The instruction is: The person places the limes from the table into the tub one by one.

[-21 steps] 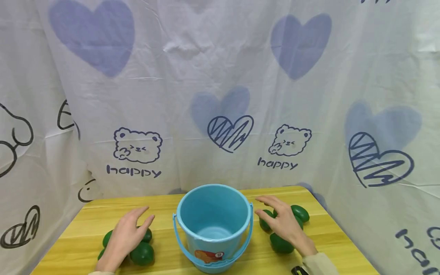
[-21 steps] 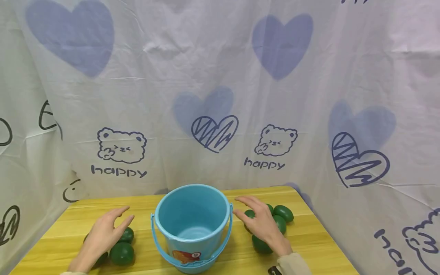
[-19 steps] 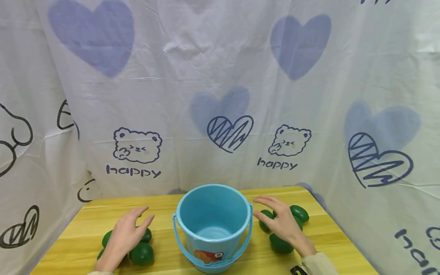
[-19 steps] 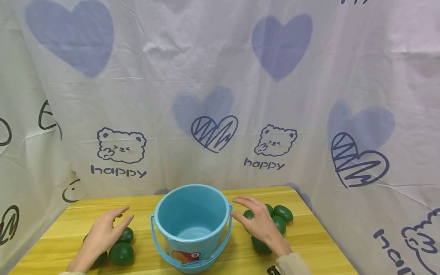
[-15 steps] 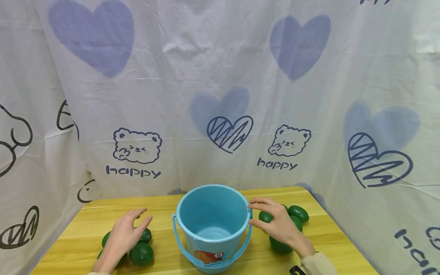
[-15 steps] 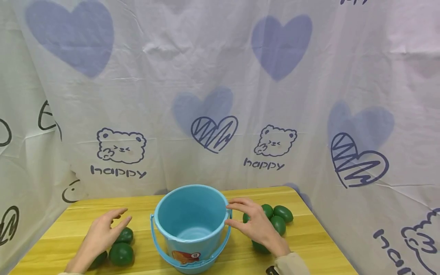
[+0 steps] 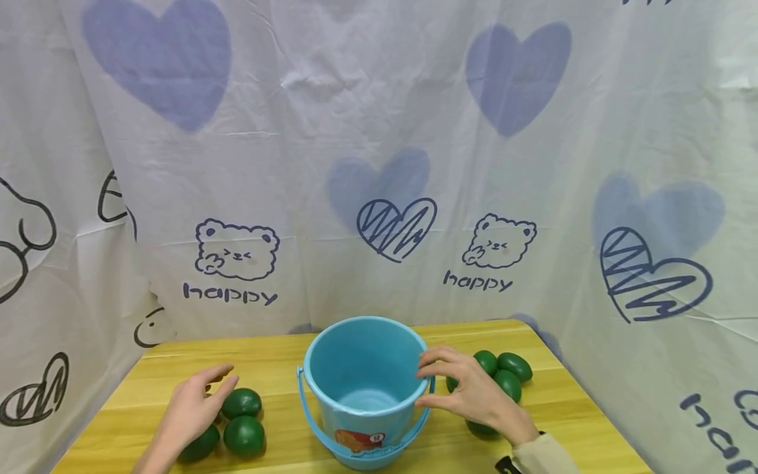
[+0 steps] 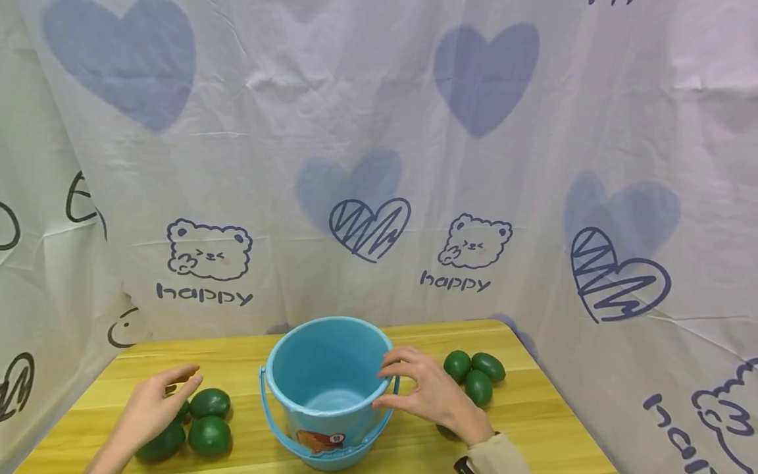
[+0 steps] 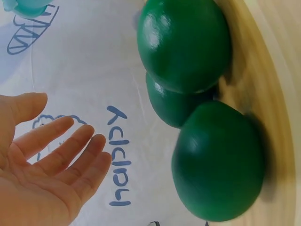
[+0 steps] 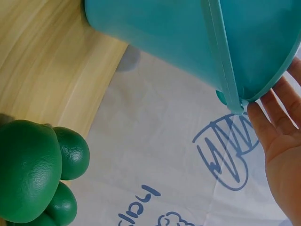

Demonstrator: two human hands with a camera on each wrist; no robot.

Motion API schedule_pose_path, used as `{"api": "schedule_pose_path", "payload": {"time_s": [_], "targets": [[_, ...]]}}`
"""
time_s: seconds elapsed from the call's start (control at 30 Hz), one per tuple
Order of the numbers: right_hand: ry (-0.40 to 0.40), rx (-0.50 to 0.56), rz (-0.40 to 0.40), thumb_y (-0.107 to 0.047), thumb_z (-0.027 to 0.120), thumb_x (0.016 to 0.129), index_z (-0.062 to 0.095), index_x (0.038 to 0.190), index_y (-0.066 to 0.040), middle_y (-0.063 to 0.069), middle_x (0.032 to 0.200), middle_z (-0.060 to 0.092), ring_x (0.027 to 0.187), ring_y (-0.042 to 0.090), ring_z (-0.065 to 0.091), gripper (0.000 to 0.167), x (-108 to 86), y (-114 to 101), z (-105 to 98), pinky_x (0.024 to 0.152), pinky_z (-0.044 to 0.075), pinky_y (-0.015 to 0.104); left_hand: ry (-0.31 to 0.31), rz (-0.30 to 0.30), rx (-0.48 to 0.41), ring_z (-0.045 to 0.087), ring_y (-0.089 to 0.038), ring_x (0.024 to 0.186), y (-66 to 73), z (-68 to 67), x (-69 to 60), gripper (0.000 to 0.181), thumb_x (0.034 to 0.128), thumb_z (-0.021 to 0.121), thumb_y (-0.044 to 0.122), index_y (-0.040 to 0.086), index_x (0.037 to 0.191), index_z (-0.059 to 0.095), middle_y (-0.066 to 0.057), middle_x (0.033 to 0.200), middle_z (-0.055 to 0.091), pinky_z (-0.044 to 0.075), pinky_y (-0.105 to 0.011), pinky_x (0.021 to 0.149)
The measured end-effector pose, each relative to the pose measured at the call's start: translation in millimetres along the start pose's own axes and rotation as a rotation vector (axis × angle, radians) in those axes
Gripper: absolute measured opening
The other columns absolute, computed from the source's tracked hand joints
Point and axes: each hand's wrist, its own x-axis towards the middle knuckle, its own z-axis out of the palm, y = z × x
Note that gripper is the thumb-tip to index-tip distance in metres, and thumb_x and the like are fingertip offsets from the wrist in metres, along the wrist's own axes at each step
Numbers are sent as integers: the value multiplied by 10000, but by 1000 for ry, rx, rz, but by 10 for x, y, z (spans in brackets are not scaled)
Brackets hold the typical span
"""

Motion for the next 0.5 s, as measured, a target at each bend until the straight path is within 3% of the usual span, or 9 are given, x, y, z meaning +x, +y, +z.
{"api": "schedule_pose_path", "payload": {"time_s": [0.27, 0.5], "targets": [[9, -4, -10, -401, 809, 778, 714, 1004, -289, -128, 1155, 633, 1124, 151, 612, 269, -6, 5, 9, 935, 573, 364, 5, -58, 3, 562, -443, 1182, -134, -88, -51, 682, 978, 483, 566, -1, 1350, 556, -274, 1334, 567, 533, -531, 915], [-1, -17, 7, -426, 801, 780, 708, 985, -299, -127, 1145, 632, 1112, 129, 609, 259, -1, -10, 2, 924, 578, 367, 19, -133, -22, 516, -473, 1227, -290, -189, -70, 690, 997, 450, 546, -36, 1359, 532, -292, 1361, 535, 522, -532, 946]]}}
